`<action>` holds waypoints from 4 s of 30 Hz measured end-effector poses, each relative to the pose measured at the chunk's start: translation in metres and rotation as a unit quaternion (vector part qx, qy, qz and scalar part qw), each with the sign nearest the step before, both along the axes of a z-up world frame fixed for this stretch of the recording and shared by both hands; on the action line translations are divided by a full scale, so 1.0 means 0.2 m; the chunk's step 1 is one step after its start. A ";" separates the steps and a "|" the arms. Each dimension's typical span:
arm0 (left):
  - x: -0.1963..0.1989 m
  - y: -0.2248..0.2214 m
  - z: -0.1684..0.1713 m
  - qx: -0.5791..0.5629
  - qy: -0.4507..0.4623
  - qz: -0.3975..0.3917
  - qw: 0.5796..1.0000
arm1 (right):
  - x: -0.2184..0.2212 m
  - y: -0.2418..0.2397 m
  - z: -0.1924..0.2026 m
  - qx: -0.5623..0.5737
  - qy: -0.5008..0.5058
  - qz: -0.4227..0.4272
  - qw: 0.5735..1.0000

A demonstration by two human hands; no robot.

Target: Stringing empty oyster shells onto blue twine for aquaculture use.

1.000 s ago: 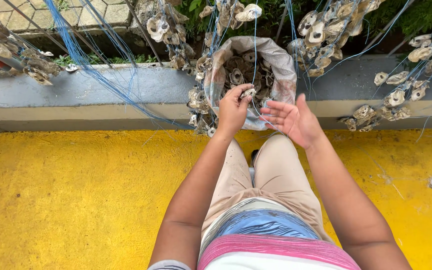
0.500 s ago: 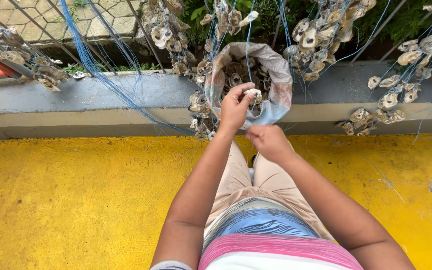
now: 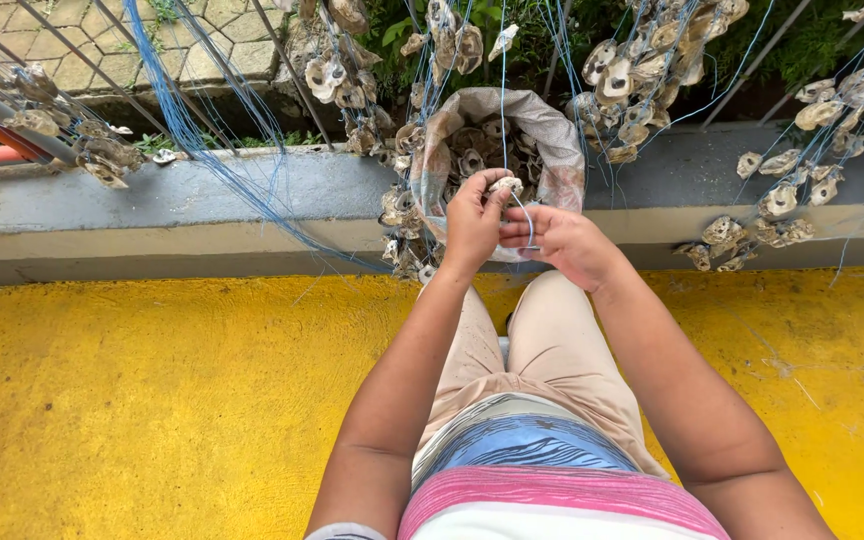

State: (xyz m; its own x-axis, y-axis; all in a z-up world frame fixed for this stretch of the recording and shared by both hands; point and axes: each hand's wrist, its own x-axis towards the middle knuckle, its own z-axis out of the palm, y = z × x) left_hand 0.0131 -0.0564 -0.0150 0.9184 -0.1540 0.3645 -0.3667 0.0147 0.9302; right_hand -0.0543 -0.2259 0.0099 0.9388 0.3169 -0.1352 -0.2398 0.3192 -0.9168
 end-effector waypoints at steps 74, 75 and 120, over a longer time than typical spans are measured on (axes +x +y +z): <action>0.16 -0.07 0.01 -0.141 0.058 -0.027 0.988 | 0.58 0.10 0.17 -0.098 -0.214 -0.214 0.948; 0.16 -0.06 0.00 -0.129 0.062 0.005 0.990 | 0.57 0.10 0.18 -0.062 -0.199 -0.209 0.956; 0.13 -0.11 -0.01 0.001 -0.079 0.161 0.984 | -0.32 0.28 0.28 -0.495 -0.115 -0.200 0.838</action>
